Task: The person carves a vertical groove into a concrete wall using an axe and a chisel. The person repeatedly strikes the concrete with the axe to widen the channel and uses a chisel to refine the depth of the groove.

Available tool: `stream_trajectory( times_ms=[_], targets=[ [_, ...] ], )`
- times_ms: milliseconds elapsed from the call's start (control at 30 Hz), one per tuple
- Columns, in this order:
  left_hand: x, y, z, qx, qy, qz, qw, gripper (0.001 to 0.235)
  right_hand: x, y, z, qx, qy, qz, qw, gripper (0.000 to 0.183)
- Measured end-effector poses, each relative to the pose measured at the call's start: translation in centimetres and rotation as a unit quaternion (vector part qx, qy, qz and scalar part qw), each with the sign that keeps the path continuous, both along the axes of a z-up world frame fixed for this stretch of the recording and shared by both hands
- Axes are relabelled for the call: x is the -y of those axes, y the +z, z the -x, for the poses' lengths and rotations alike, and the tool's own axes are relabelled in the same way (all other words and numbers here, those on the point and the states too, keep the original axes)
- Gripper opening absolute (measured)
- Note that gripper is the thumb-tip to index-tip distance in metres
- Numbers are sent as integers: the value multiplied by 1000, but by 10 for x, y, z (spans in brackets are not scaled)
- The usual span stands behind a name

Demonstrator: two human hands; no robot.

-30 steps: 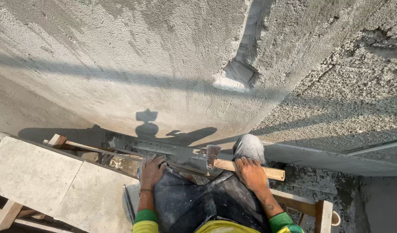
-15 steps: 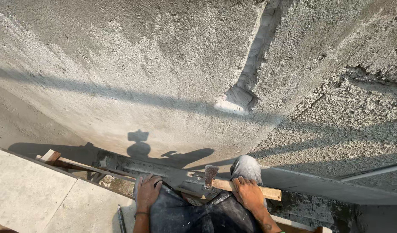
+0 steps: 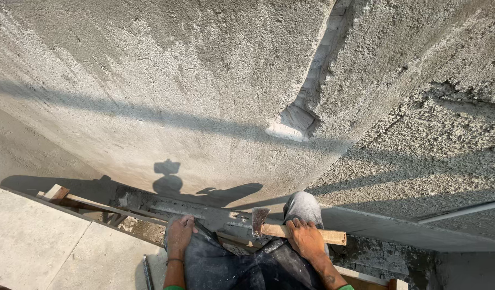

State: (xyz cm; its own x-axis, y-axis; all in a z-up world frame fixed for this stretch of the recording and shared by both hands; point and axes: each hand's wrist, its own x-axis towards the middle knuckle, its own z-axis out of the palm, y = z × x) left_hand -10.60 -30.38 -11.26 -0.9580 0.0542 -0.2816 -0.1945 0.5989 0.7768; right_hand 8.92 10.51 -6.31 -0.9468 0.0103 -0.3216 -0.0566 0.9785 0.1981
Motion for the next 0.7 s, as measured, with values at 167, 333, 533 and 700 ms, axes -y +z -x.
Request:
stream_trajectory(
  times_ms=[167, 333, 533, 700],
  targets=[
    [-13, 13, 7, -48, 7, 188, 981, 32, 17, 38, 10, 89, -55, 44, 993, 44],
    [-10, 13, 3, -74, 37, 145, 986, 34, 22, 38, 12, 73, -43, 35, 996, 48],
    [-5, 9, 4, -62, 16, 129, 990, 34, 24, 23, 11, 37, -30, 43, 998, 52],
    [0, -5, 7, -78, 12, 121, 990, 34, 36, 47, 15, -20, 12, 40, 999, 59]
  ],
)
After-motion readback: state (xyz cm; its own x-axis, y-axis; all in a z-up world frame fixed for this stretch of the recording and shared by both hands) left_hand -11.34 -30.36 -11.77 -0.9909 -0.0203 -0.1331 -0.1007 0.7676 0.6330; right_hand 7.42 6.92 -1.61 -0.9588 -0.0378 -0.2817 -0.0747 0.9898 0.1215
